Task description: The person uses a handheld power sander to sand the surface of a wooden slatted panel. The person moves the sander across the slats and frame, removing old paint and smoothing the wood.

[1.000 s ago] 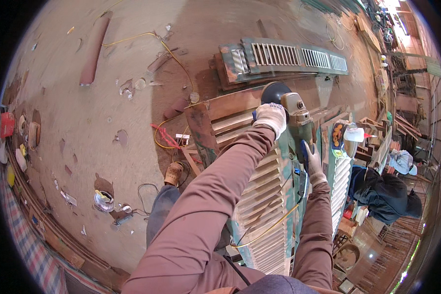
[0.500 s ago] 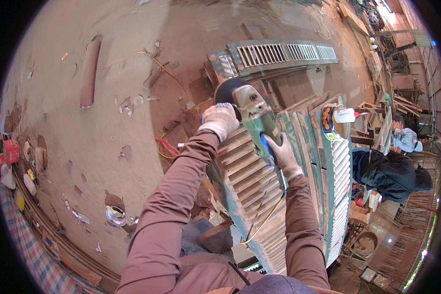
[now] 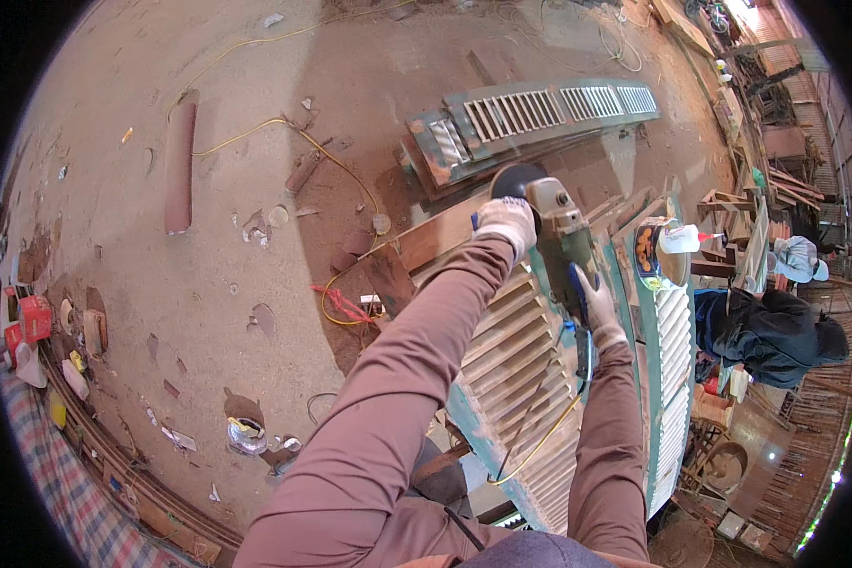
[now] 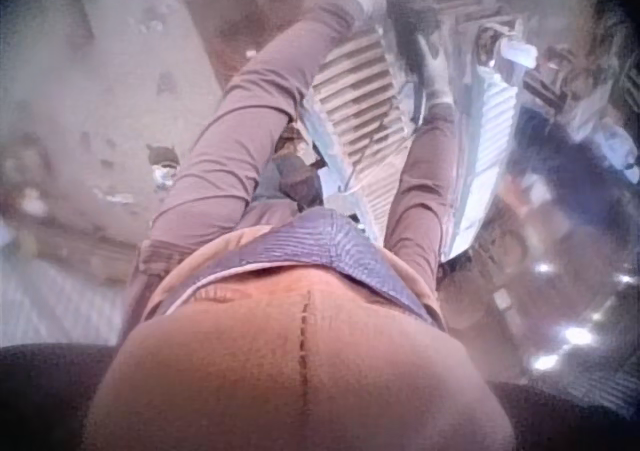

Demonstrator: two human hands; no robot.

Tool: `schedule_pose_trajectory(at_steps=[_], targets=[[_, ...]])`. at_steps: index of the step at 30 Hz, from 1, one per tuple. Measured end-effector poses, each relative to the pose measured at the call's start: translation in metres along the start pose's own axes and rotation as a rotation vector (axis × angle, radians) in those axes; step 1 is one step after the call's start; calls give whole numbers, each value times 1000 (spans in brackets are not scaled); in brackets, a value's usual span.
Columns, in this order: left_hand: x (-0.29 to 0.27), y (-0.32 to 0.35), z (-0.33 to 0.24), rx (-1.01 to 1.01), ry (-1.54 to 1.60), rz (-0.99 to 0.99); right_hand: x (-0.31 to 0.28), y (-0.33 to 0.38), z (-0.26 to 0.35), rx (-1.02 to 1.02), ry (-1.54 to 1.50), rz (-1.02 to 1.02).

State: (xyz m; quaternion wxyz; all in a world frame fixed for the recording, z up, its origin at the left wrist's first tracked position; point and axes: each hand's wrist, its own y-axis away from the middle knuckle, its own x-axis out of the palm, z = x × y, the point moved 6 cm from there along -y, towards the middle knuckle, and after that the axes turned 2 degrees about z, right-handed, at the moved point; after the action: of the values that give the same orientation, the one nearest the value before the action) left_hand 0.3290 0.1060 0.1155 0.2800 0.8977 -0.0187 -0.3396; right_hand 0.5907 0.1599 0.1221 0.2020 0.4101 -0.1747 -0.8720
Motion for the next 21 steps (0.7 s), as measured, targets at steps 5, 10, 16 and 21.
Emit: schedule_pose_trajectory(at_steps=[5,10,16,21], targets=[[29,23,-7,65,-37,-10,0,37,-39,-86,112,-10],[87,48,-36,49,-35,67,-15,104,-63,98,-105,-62],[172,86,-91,155,-142,147,-49,162,-187,162,-88,-155],[257,122,-141,215,-257,260,-72,242,-237,293,-161,-167]])
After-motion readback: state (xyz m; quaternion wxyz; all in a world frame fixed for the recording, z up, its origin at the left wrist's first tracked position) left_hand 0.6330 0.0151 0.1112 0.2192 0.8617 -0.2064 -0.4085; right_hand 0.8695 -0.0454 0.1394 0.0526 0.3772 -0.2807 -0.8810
